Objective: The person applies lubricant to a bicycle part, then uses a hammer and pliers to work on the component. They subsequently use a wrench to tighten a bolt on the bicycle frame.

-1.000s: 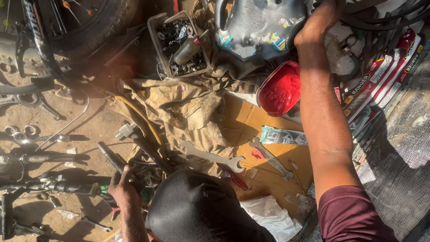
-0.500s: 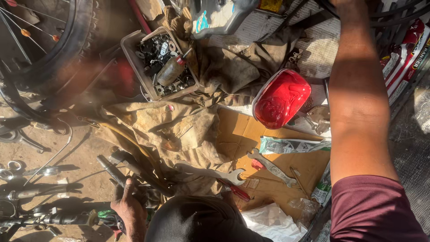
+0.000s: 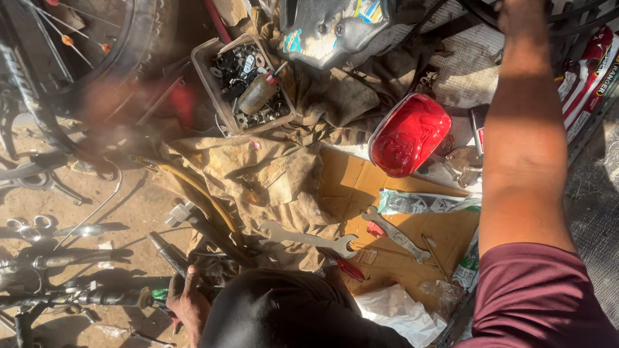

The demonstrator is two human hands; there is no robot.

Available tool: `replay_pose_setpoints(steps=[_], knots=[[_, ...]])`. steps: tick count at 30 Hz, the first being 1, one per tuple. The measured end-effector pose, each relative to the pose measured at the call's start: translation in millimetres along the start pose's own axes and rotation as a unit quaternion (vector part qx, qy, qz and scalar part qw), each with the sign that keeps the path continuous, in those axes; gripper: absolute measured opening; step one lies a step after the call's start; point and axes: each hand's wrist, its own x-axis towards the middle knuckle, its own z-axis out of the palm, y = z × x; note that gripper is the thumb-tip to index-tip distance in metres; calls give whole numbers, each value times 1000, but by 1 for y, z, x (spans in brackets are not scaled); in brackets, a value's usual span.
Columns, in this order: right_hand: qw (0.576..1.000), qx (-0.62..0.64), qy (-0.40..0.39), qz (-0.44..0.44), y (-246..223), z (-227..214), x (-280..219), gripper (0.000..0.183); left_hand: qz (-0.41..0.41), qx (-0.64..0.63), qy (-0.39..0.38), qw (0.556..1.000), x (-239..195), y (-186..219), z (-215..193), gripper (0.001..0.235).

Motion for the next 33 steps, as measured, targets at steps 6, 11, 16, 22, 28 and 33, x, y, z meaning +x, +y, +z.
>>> replay_pose_setpoints(steps=[6, 11, 16, 22, 28, 33], knots=[[995, -48, -75, -46, -62, -57, -59, 34, -164, -167, 62, 970, -4, 34, -25, 20], [999, -34, -15, -26, -49, -64, -116, 20, -147, -212, 27, 966, -4, 39, -74, 23], [1000, -17, 7, 6, -79, -43, -164, 9, -106, -214, -25, 971, -14, 42, -156, 29], [986, -69, -118, -90, -118, -25, -313, 17, -45, -434, 1, 900, -75, 42, -257, 23], [950, -46, -286, -115, -138, 10, -548, 24, 1, -552, 54, 832, -106, 16, -269, 14], [870, 85, -486, 15, -110, 49, -695, 24, -2, -671, -1, 741, -114, 18, -286, 27]])
